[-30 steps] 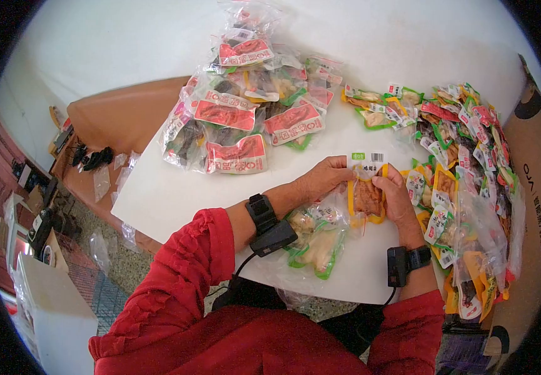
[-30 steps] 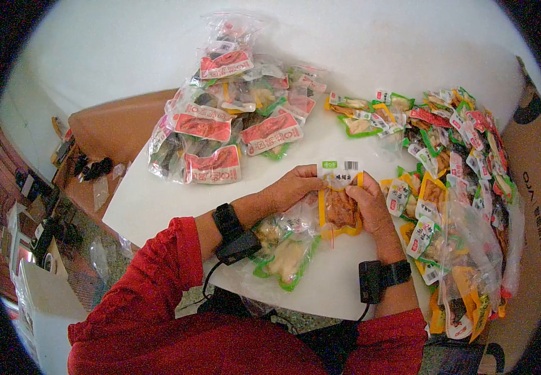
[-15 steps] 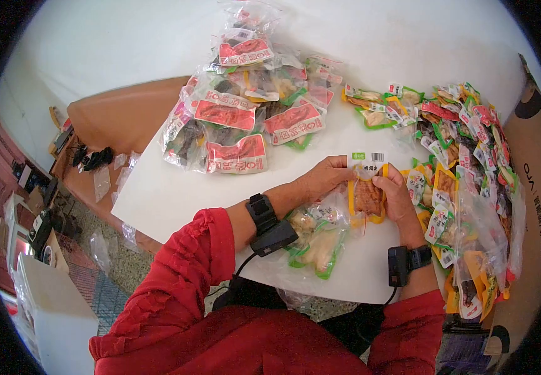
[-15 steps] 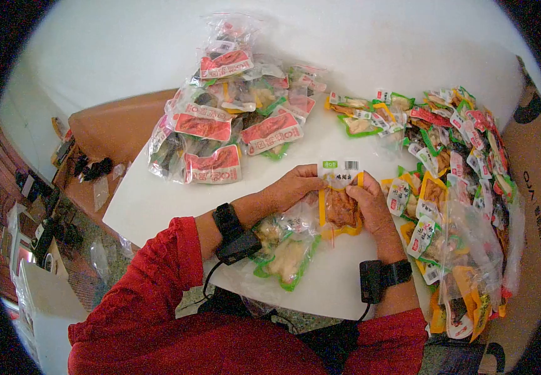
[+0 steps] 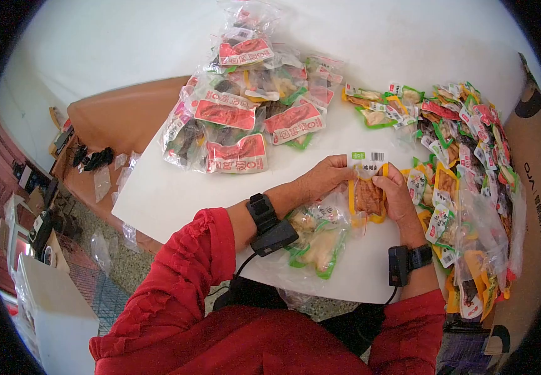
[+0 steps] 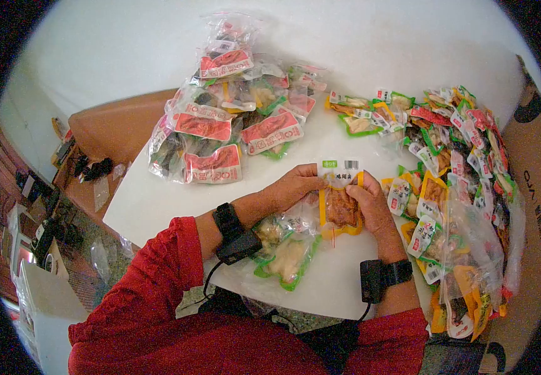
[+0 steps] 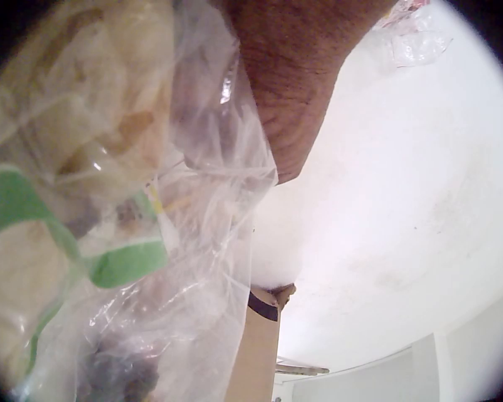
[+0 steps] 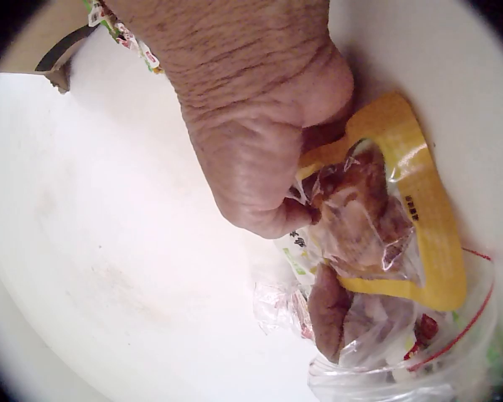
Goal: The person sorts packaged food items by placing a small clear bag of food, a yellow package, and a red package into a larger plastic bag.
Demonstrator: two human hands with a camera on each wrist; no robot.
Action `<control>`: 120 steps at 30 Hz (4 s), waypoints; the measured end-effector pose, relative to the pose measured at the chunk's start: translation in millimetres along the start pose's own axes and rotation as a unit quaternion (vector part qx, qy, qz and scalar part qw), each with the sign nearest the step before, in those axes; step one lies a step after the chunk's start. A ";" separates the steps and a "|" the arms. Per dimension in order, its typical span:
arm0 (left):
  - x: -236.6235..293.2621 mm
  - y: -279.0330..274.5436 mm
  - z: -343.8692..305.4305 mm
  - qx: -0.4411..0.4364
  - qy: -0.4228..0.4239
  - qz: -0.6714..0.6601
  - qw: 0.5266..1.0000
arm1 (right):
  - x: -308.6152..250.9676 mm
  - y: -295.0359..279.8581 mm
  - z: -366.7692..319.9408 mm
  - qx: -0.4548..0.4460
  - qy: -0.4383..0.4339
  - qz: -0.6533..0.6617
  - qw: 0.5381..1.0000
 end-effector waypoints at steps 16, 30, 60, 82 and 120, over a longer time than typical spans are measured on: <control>1.1 0.5 -1.5 0.004 -0.005 0.010 1.000 | -4.7 5.7 -1.2 -0.002 0.003 0.031 0.999; -1.8 -2.8 0.1 -0.010 0.000 0.011 1.000 | -5.8 6.9 -1.7 -0.011 0.005 0.036 0.999; 1.4 -0.2 -1.0 0.007 -0.003 0.014 1.000 | -1.6 5.8 -0.1 -0.011 0.010 0.012 1.000; -0.1 -2.9 -0.5 0.040 0.006 0.074 0.996 | -10.6 12.4 -3.7 0.016 0.009 -0.008 1.000; 2.7 10.8 -0.6 -0.042 -0.001 0.033 0.999 | -16.9 -4.6 -1.8 0.121 -0.062 -0.014 0.991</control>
Point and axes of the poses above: each hand's wrist, its own z-axis towards the middle knuckle, its own y-axis out of the palm, x = y × z, the point moved 5 cm from there along z, towards the middle knuckle, and after that the axes turned 4 degrees about -x, right-handed, at the moved point
